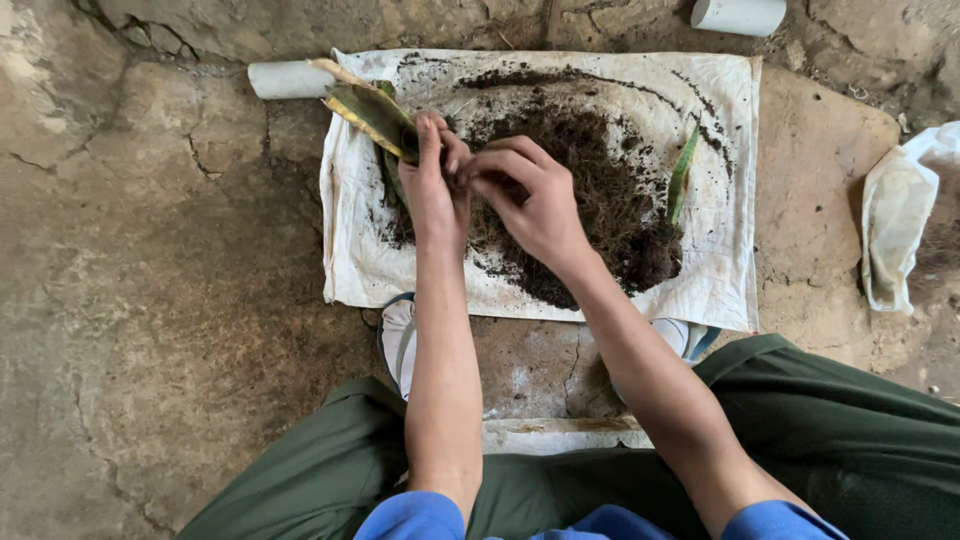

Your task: The person sits on the floor and works a snake plant over a cloth, pulling old soil away from the root ball by hand and teasing the roots apart. They separate a plantlet from the main plant and set it aside with other divided leaves while continuing to strip soil from the roots.

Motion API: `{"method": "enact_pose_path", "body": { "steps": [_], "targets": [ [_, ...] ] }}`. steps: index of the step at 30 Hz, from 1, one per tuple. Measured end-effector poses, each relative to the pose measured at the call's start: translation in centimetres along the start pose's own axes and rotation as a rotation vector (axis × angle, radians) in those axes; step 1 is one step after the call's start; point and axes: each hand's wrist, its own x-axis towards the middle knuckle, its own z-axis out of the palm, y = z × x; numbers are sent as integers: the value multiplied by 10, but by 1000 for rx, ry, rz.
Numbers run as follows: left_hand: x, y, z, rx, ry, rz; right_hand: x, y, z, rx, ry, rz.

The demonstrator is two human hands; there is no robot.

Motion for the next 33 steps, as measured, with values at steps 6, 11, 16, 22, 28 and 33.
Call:
{"method": "enact_pose_path", "body": {
  "steps": [6, 11, 16, 22, 28, 33],
  "targets": [
    [3, 4, 26, 77, -22, 60, 4, -10, 4, -67, 150, -18],
    [-4, 10, 29, 101, 8, 88, 0, -8, 10, -81, 90, -72],
    [-4, 9, 28, 34, -54, 106, -2, -13, 15, -127, 168, -83],
    [-5, 3, 26, 13, -129, 31, 0, -16, 7, -31, 185, -18],
    [-8, -6, 25, 82, -142, 65, -2, -10, 8, -15, 195, 125],
    [-4, -1, 33, 319, -61, 125, 7, 7, -7, 467, 37, 360]
  ]
}}
